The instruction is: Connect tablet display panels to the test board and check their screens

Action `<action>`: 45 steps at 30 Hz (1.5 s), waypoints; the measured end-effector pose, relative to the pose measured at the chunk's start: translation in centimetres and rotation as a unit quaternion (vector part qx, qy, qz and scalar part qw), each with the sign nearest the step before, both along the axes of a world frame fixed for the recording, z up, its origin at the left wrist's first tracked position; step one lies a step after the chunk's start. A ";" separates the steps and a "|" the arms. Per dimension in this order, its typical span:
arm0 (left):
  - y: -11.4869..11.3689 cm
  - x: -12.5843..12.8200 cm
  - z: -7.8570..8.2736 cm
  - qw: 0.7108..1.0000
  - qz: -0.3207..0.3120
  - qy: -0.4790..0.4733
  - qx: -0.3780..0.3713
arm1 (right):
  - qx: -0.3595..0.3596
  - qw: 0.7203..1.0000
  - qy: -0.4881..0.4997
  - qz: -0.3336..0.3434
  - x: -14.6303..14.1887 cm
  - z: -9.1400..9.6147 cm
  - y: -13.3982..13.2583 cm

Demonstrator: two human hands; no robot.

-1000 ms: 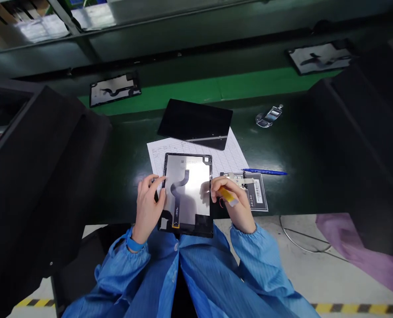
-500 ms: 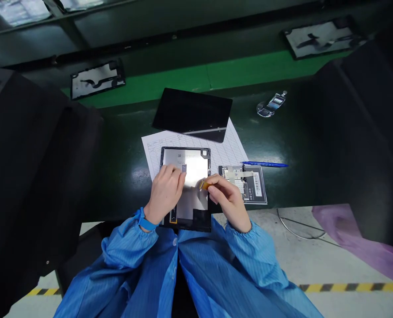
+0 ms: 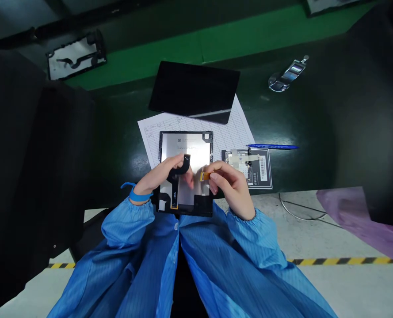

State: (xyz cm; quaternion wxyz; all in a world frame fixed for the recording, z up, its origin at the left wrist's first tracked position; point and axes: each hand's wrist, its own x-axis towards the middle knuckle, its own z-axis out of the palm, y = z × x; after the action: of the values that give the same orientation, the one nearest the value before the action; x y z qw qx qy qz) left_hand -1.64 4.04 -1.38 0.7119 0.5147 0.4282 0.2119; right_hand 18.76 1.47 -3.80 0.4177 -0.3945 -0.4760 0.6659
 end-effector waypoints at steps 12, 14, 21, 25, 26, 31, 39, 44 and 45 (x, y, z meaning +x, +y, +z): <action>-3.8 1.2 0.4 0.969 0.191 -0.154 -0.035 | 0.082 0.991 -0.098 -0.028 -0.2 0.8 -0.2; -4.3 1.9 0.3 0.963 0.254 -0.073 0.057 | 0.086 0.989 -0.113 -0.038 -0.3 0.9 -0.3; -4.8 3.4 0.3 0.925 0.303 0.102 0.204 | 0.102 0.983 -0.143 -0.058 -0.6 0.9 -0.5; -4.8 3.5 0.2 0.922 0.291 0.125 0.221 | 0.109 0.980 -0.154 -0.063 -0.6 0.9 -0.5; -4.8 3.5 0.2 0.921 0.291 0.130 0.223 | 0.110 0.979 -0.157 -0.064 -0.6 0.9 -0.5; -4.9 3.4 0.2 0.917 0.298 0.134 0.228 | 0.107 0.978 -0.166 -0.063 -0.7 0.9 -0.6; -4.8 3.2 0.3 0.922 0.282 0.135 0.229 | 0.123 0.973 -0.185 -0.060 -0.8 0.9 -0.6; -4.6 3.1 0.2 0.929 0.266 0.141 0.218 | 0.136 0.969 -0.196 -0.059 -1.0 0.8 -0.6; -4.6 3.1 0.2 0.929 0.266 0.140 0.216 | 0.139 0.968 -0.198 -0.060 -1.0 0.8 -0.6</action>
State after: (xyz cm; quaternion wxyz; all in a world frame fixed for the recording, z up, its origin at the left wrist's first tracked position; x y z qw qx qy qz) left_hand 1.47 -0.57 -1.18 0.4339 0.5480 0.5881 0.4069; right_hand 17.79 0.84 -3.04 0.4048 -0.4841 -0.6130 0.4753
